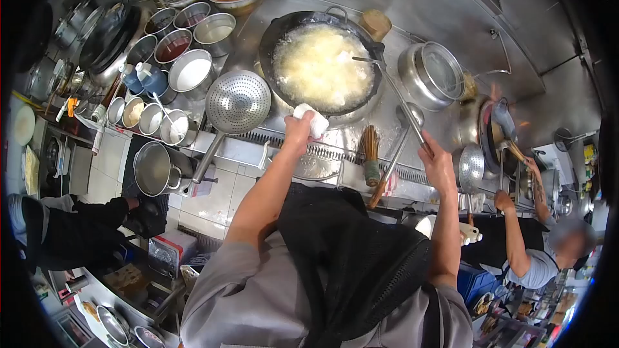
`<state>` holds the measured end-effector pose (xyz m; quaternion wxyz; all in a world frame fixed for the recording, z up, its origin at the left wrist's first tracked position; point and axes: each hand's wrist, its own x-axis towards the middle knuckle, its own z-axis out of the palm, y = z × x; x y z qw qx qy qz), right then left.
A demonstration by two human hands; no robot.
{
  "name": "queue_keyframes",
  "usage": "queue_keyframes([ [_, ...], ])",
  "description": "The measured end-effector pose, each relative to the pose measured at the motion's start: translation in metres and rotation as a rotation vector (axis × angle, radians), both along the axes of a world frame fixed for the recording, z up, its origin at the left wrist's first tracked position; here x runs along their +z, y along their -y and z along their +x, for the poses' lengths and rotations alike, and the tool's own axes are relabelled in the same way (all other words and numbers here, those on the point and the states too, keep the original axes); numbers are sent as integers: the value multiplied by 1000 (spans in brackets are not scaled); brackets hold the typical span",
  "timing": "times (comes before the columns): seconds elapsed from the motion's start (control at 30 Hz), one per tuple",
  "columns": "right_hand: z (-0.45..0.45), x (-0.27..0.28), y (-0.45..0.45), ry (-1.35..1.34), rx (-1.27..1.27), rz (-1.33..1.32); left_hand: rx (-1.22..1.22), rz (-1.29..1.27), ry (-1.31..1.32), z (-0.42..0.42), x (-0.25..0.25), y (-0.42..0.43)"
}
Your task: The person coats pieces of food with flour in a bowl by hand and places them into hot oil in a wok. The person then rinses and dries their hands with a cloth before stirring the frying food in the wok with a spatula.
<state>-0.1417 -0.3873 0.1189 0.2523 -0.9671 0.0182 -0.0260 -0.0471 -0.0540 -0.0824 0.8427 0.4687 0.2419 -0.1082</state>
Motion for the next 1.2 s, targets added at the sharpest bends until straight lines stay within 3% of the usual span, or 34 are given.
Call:
queue_keyframes([
  [0.13, -20, 39, -2, -154, -25, 59, 47, -14, 9, 5, -5, -1],
  [0.2, -28, 35, 7, -139, 16, 58, 65, 44, -22, 9, -6, -5],
  [0.3, -21, 11, 9, -96, 41, 8, 46, -35, 7, 19, -29, -22],
  [0.37, -8, -12, -4, -101, 5, -13, -27, -92, 41, 15, -19, -33],
  [0.57, 48, -90, -22, 70, 32, 229, -136, -106, 68, 15, -19, -41],
  [0.67, 50, -80, -29, -17, -73, 316, -100, -42, -26, 7, 4, -37],
  [0.77, 40, -65, -29, -80, -94, 472, 87, 200, -172, 0, 38, -13],
  [0.87, 41, -56, -31, -123, -135, 576, 68, 76, -55, 16, -6, -14],
  [1.07, 75, -63, -27, -260, -158, 656, 60, -41, -2, 24, -15, -28],
  [1.2, 131, -77, -18, -478, -149, 960, -29, -89, 25, 25, -21, -36],
])
